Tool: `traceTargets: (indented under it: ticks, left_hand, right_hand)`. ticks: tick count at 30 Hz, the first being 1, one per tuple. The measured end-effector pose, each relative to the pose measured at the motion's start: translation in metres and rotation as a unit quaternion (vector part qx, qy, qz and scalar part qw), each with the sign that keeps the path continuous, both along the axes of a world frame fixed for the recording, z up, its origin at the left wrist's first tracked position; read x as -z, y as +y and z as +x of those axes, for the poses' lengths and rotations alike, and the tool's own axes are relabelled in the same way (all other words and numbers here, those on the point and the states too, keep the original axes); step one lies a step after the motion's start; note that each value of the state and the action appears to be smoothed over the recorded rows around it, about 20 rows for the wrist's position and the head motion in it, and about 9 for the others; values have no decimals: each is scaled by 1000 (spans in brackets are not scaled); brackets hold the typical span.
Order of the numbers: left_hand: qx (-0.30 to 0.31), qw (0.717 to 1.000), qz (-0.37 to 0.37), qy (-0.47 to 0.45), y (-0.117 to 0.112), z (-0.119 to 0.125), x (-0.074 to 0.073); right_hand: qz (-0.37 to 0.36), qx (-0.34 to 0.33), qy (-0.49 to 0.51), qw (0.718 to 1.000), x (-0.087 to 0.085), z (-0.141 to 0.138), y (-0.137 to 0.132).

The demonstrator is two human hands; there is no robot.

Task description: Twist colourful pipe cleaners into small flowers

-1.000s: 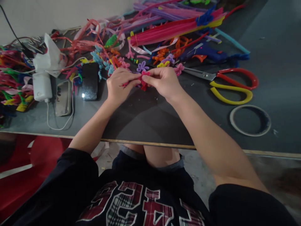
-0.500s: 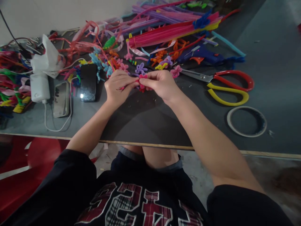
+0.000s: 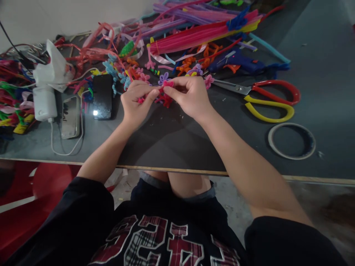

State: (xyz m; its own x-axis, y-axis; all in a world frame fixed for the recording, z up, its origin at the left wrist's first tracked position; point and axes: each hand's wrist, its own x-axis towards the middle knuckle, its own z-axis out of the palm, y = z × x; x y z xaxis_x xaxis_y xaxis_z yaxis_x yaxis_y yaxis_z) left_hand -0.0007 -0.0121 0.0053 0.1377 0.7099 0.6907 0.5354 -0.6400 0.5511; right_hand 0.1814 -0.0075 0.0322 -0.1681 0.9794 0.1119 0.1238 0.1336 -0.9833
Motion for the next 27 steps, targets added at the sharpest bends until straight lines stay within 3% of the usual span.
traceTargets:
  ticks: [6, 21, 27]
  left_hand:
    - [26, 994, -81, -73, 1, 5, 0]
    - [43, 983, -149, -93, 1, 5, 4]
    - [74, 977, -166, -114, 2, 5, 7]
  right_hand:
    - [52, 4, -21, 998, -1, 0, -2]
    - [52, 16, 9, 999, 11, -5, 1]
    - [72, 22, -30, 997, 9, -3, 0]
